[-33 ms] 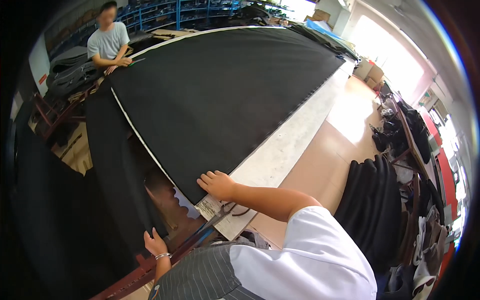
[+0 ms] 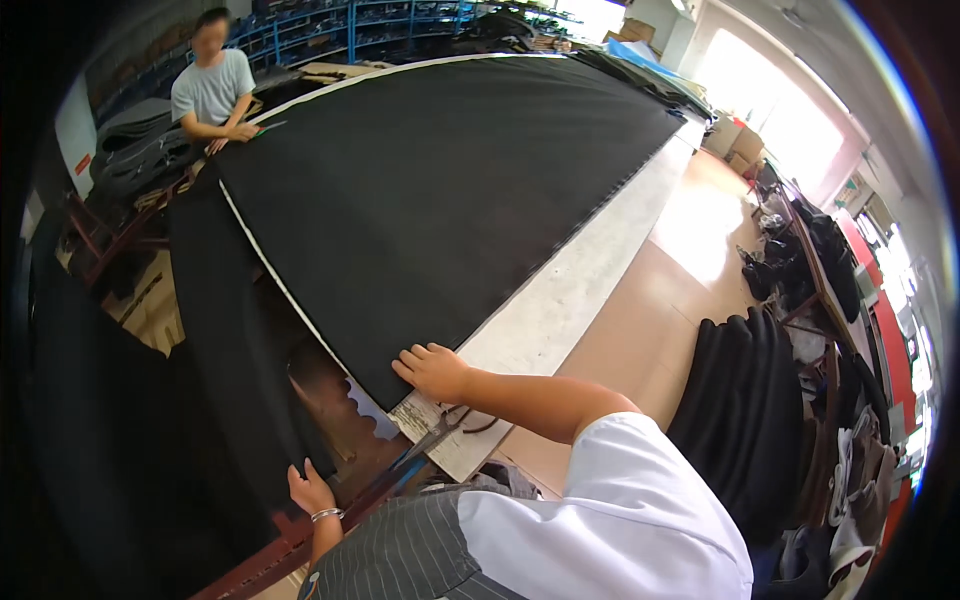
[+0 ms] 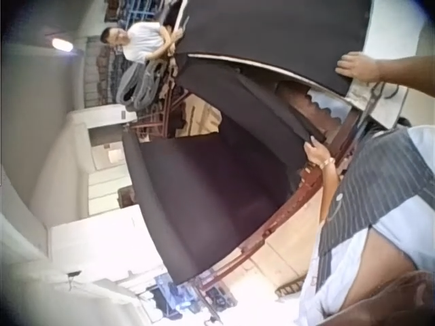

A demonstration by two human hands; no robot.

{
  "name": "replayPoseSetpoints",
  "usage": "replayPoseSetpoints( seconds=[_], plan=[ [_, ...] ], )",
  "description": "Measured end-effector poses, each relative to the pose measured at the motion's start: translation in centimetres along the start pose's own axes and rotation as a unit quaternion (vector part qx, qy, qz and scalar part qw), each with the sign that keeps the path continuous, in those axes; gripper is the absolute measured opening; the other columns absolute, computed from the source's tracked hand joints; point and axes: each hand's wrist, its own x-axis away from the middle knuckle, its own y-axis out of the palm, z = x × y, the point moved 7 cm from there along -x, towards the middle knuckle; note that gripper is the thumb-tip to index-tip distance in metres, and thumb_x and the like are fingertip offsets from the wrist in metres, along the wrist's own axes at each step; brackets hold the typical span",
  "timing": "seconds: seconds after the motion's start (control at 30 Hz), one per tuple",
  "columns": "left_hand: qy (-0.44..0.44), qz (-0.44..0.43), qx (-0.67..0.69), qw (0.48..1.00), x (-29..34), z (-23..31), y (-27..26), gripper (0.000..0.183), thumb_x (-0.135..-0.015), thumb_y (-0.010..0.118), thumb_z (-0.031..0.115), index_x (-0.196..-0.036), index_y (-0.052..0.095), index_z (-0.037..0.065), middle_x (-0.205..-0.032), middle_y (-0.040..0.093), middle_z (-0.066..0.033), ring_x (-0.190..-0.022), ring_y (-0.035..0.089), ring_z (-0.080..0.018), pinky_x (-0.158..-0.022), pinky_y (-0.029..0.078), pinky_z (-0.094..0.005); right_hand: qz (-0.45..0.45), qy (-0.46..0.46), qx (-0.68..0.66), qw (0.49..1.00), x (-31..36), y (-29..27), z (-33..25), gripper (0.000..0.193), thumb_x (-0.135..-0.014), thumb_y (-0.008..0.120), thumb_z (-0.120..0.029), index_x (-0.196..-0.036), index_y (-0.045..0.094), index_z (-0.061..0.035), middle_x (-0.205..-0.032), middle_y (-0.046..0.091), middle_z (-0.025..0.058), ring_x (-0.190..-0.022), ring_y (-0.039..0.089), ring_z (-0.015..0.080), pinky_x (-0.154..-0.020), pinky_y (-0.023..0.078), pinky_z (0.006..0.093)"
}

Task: Spreading a large roll of black fabric across a long table and cutting sections of it using heavy-duty scissors.

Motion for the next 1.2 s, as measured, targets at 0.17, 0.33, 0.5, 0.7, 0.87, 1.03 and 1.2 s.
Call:
replayPoseSetpoints(
  seconds=[0.17, 0.33, 0.5, 0.7, 0.87, 1.03, 1.2],
  plan=[
    [0.005, -0.013, 0.015, 1.000, -0.2, 0.3, 0.6, 0.042, -0.087, 0.059, 0.027, -0.098, 0.057, -0.013, -0.098, 0.060, -0.0303, -0.089, 0.058, -0.0437, -0.080, 0.046, -0.0437, 0.066, 0.040, 0.034, 0.996, 0.2, -0.1, 2.0, 0.038, -0.073, 0.055, -0.016, -0.108, 0.056, -0.0003, -0.101, 0.057, 0.0096, -0.097, 0.054, 0.0234, -0.084, 0.044, 0.0347],
    [0.007, -0.019, 0.006, 1.000, -0.2, 0.1, 0.9, 0.043, -0.088, 0.058, 0.027, -0.100, 0.057, -0.013, -0.099, 0.060, -0.0300, -0.090, 0.057, -0.0435, -0.080, 0.046, -0.0438, -0.037, 0.111, -0.028, 0.993, 1.5, 2.5, 2.0, 0.042, -0.073, 0.056, -0.014, -0.112, 0.056, 0.0009, -0.113, 0.058, 0.0122, -0.110, 0.053, 0.0266, -0.093, 0.044, 0.0347],
    [0.014, -0.002, 0.000, 1.000, -0.2, 0.1, 0.8, 0.040, -0.087, 0.058, 0.025, -0.100, 0.057, -0.014, -0.099, 0.060, -0.0299, -0.091, 0.057, -0.0432, -0.081, 0.046, -0.0434, -0.099, 0.144, -0.036, 0.984, 1.6, 3.0, 1.7, 0.048, -0.074, 0.056, -0.014, -0.119, 0.054, 0.0009, -0.123, 0.055, 0.0135, -0.118, 0.051, 0.0269, -0.098, 0.042, 0.0345],
    [-0.002, -0.017, 0.002, 1.000, -0.1, -0.2, 0.8, 0.043, -0.087, 0.059, 0.026, -0.102, 0.056, -0.014, -0.101, 0.060, -0.0300, -0.093, 0.057, -0.0435, -0.084, 0.045, -0.0432, -0.072, 0.151, -0.030, 0.985, 2.1, 3.1, 1.1, 0.043, -0.078, 0.052, -0.016, -0.117, 0.055, 0.0013, -0.122, 0.057, 0.0138, -0.118, 0.051, 0.0271, -0.096, 0.043, 0.0348],
    [-0.010, -0.013, -0.018, 1.000, -0.1, -0.4, 0.7, 0.044, -0.087, 0.059, 0.026, -0.103, 0.056, -0.015, -0.102, 0.059, -0.0304, -0.094, 0.057, -0.0435, -0.084, 0.045, -0.0433, -0.016, 0.164, -0.037, 0.986, 2.1, 2.3, 0.8, 0.036, -0.077, 0.053, -0.016, -0.108, 0.058, 0.0024, -0.112, 0.059, 0.0139, -0.109, 0.054, 0.0260, -0.091, 0.045, 0.0345],
    [0.019, -0.012, -0.035, 0.999, -0.4, -1.4, 0.9, 0.040, -0.087, 0.058, 0.024, -0.102, 0.056, -0.013, -0.101, 0.060, -0.0289, -0.092, 0.057, -0.0426, -0.080, 0.046, -0.0434, -0.211, 0.193, -0.040, 0.957, 0.0, 2.9, -0.1, 0.031, -0.079, 0.055, -0.020, -0.101, 0.061, 0.0014, -0.106, 0.062, 0.0142, -0.103, 0.057, 0.0262, -0.085, 0.048, 0.0376],
    [-0.004, -0.033, -0.010, 0.999, -0.6, -0.1, -0.3, 0.027, -0.086, 0.060, 0.016, -0.098, 0.055, -0.009, -0.094, 0.060, -0.0250, -0.085, 0.057, -0.0406, -0.073, 0.045, -0.0432, 0.027, 0.210, -0.186, 0.959, -1.6, -0.3, -0.2, 0.058, -0.082, 0.057, -0.044, -0.127, 0.049, -0.0084, -0.131, 0.046, 0.0163, -0.129, 0.035, 0.0330, -0.107, 0.024, 0.0478]
  ],
)
